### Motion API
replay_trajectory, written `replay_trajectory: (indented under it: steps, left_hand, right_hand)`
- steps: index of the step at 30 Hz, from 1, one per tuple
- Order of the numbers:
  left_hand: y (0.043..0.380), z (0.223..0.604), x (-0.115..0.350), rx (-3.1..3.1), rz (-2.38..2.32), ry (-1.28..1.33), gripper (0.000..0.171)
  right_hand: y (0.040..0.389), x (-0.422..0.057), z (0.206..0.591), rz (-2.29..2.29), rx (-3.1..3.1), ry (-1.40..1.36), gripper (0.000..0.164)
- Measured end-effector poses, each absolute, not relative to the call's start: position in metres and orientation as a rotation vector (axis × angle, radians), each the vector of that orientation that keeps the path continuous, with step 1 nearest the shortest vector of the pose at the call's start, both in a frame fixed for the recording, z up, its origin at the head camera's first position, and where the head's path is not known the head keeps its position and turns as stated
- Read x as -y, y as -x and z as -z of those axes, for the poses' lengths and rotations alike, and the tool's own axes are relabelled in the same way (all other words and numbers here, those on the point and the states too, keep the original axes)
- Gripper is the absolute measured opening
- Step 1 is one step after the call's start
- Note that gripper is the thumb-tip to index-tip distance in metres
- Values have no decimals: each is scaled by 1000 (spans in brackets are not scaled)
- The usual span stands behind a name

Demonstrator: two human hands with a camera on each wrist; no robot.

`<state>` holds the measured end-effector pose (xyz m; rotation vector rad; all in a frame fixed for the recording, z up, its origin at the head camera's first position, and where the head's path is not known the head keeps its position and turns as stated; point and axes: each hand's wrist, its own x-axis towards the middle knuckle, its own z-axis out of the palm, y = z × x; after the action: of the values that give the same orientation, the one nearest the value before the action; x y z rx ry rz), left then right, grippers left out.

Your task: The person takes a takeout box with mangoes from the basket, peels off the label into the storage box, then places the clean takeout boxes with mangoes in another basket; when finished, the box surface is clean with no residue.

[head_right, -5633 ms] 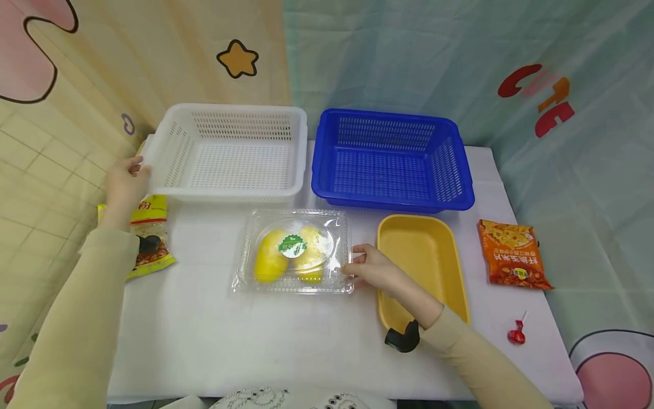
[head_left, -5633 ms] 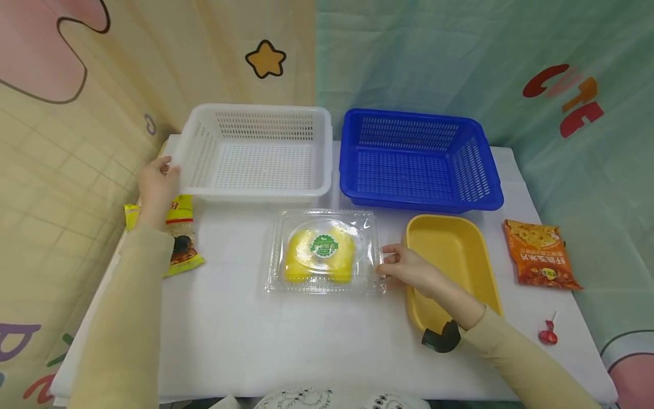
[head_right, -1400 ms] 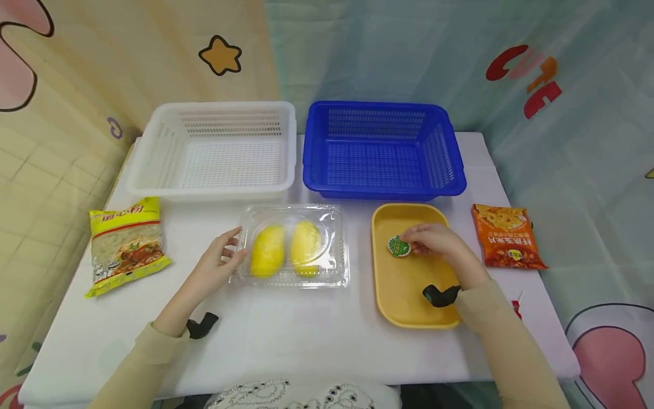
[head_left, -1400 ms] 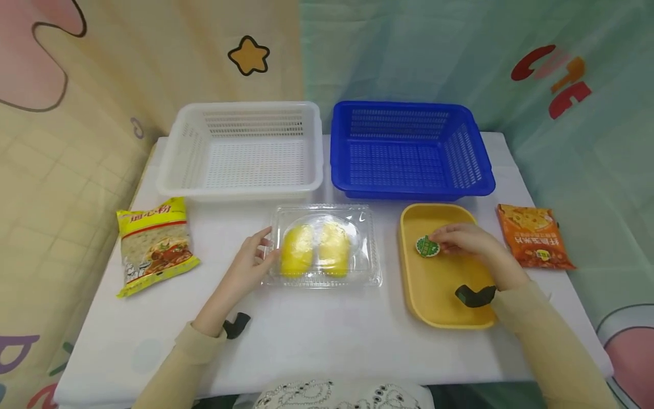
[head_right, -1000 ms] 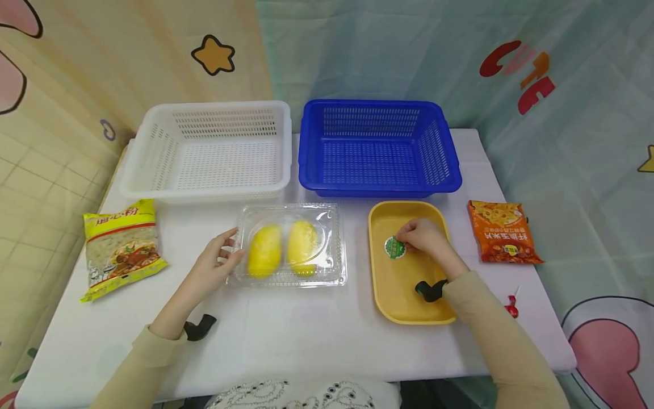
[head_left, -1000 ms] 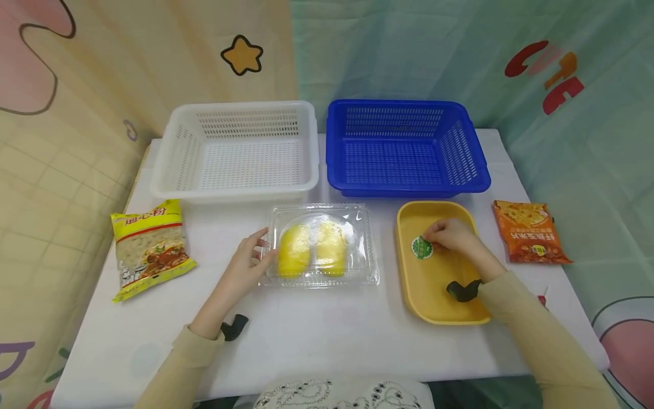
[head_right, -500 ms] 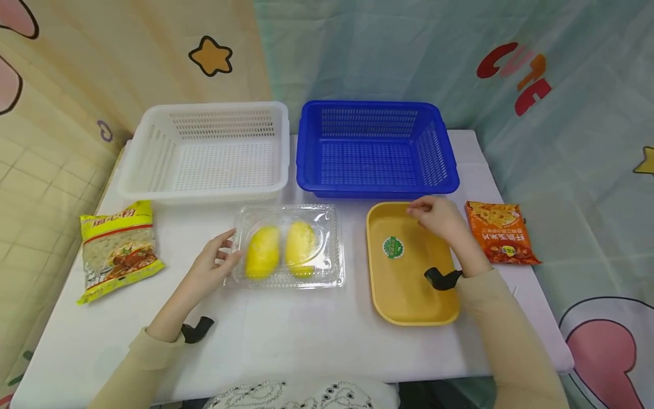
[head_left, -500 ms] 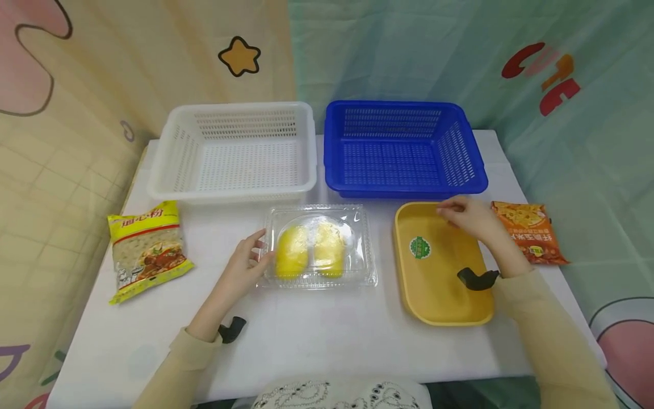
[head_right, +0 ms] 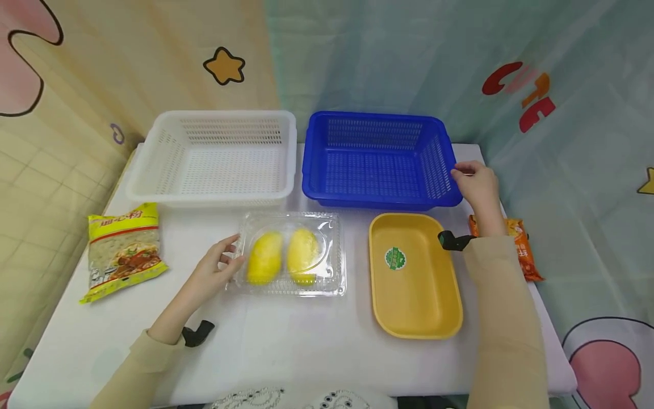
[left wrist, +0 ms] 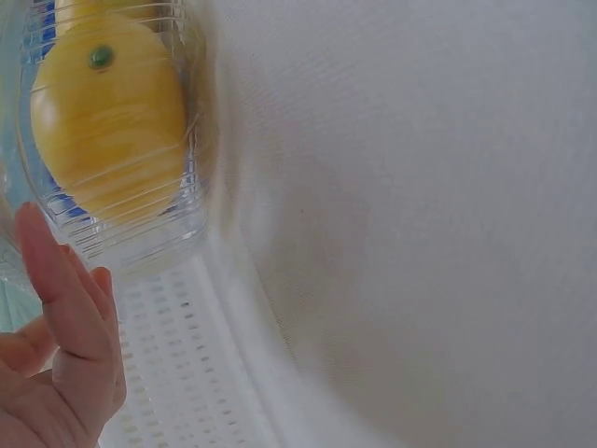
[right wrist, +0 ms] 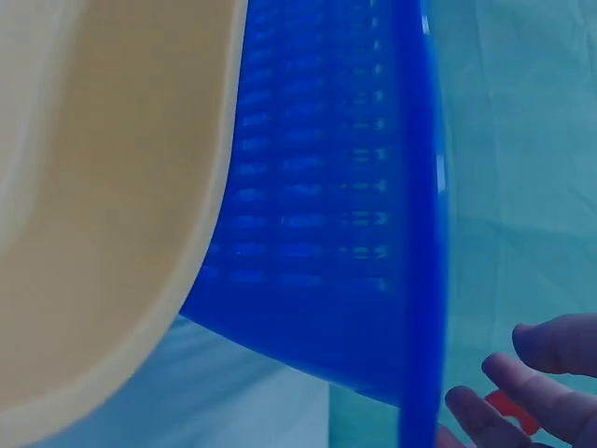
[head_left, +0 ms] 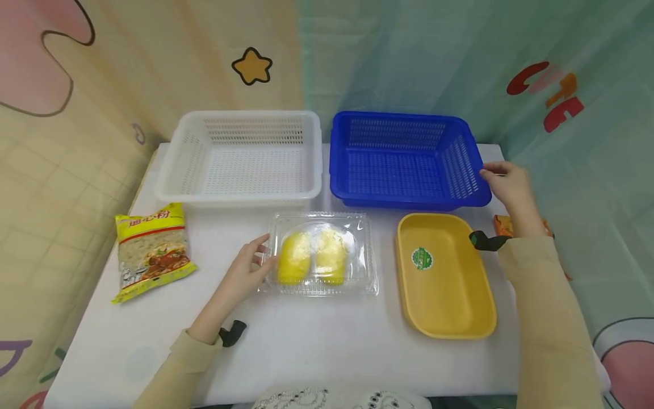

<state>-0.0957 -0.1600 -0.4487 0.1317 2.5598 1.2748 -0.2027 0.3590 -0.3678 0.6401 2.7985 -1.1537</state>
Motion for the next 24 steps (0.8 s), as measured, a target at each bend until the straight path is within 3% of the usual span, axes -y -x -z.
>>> replay_trajectory:
  steps: [14, 24]
  left_hand:
    - [93, 444, 154, -2517, -1363, -143, 61]
    - [98, 389, 159, -2539, -1515, -213, 61]
  right_hand:
    - [221, -381, 391, 1649, -2383, -903, 62]
    - [222, -378, 386, 1649, -2319, -928, 62]
